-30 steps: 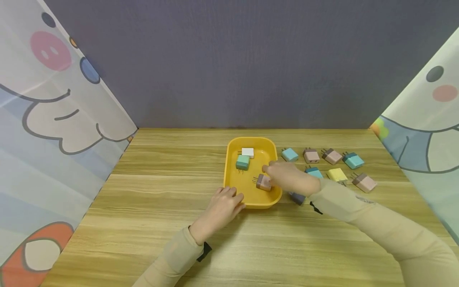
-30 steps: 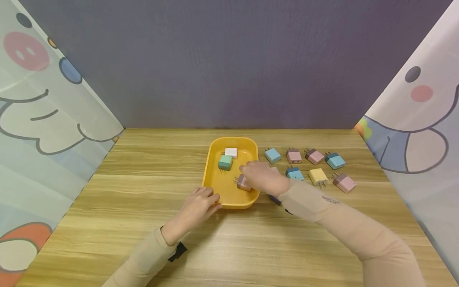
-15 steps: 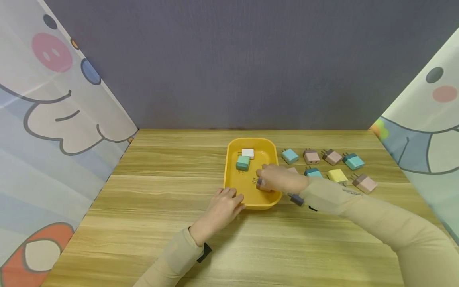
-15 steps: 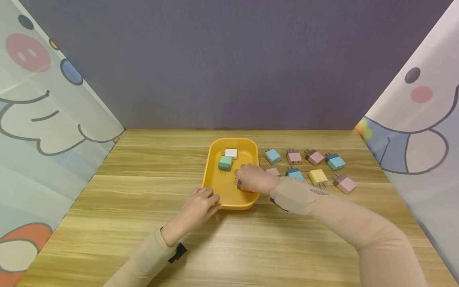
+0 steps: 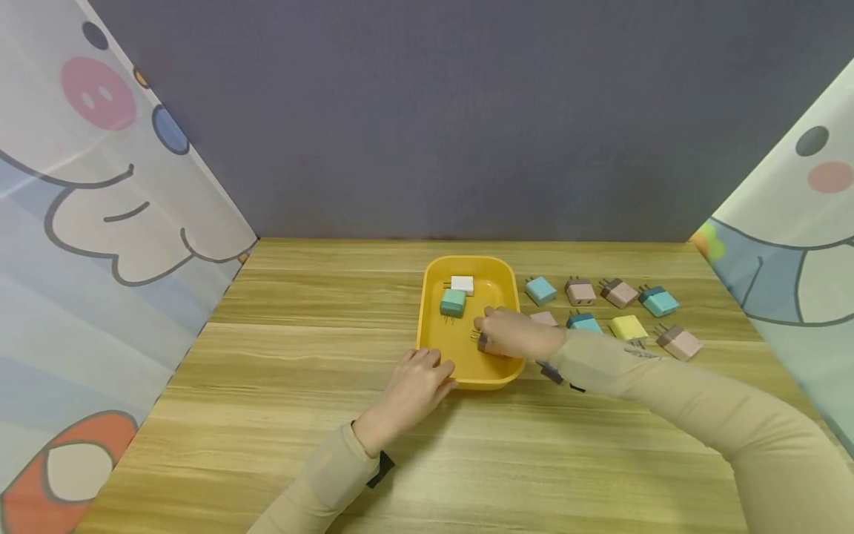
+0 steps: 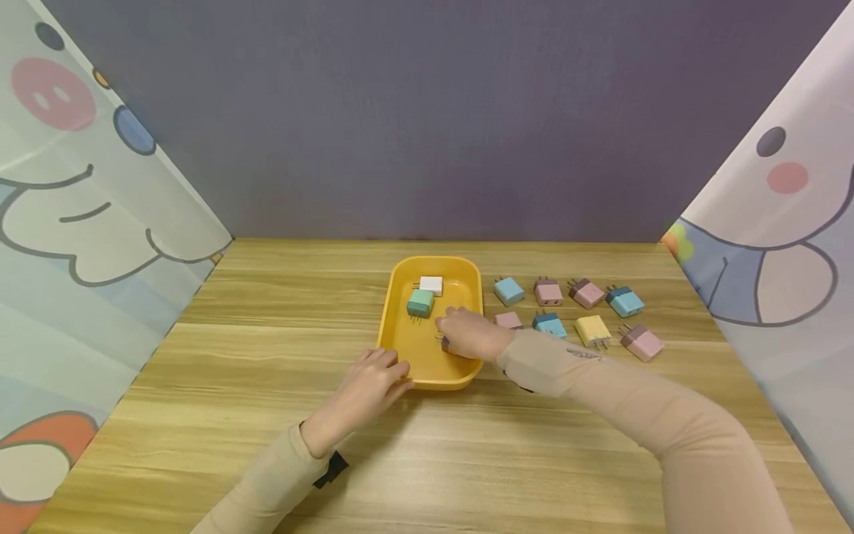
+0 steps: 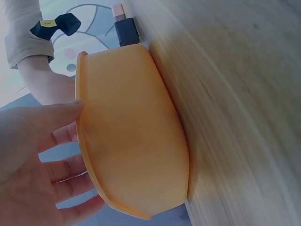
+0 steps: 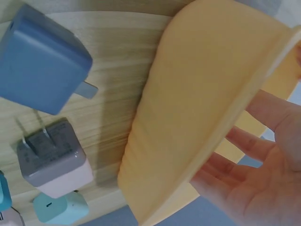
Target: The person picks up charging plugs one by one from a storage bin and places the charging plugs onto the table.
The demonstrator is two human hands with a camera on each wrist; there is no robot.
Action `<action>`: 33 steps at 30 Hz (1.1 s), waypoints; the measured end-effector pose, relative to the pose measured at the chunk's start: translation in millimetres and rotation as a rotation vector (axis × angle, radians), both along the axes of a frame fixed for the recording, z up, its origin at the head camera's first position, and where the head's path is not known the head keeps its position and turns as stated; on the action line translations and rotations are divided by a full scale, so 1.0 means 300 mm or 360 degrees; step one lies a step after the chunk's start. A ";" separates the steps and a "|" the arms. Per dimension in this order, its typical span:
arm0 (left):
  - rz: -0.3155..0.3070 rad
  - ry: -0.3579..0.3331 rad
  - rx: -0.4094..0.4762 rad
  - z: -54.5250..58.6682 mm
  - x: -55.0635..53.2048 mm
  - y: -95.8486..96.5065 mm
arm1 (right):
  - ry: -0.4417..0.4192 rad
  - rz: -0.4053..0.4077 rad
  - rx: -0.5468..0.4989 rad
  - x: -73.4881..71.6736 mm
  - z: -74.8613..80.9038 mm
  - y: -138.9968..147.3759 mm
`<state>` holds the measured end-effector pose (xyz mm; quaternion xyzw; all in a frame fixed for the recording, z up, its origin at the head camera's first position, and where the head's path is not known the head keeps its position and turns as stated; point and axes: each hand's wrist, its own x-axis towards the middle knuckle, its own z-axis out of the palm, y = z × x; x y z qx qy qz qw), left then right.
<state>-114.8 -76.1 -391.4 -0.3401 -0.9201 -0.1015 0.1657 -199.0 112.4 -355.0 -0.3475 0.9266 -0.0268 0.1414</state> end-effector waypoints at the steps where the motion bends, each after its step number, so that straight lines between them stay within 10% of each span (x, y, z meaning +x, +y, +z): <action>1: 0.0000 -0.0001 0.0000 0.000 0.000 0.000 | -0.0001 -0.0004 -0.0001 -0.002 -0.004 0.000; 33: -0.0007 -0.0005 0.0027 -0.003 -0.002 -0.001 | 0.0013 -0.0006 -0.0038 -0.019 -0.059 -0.002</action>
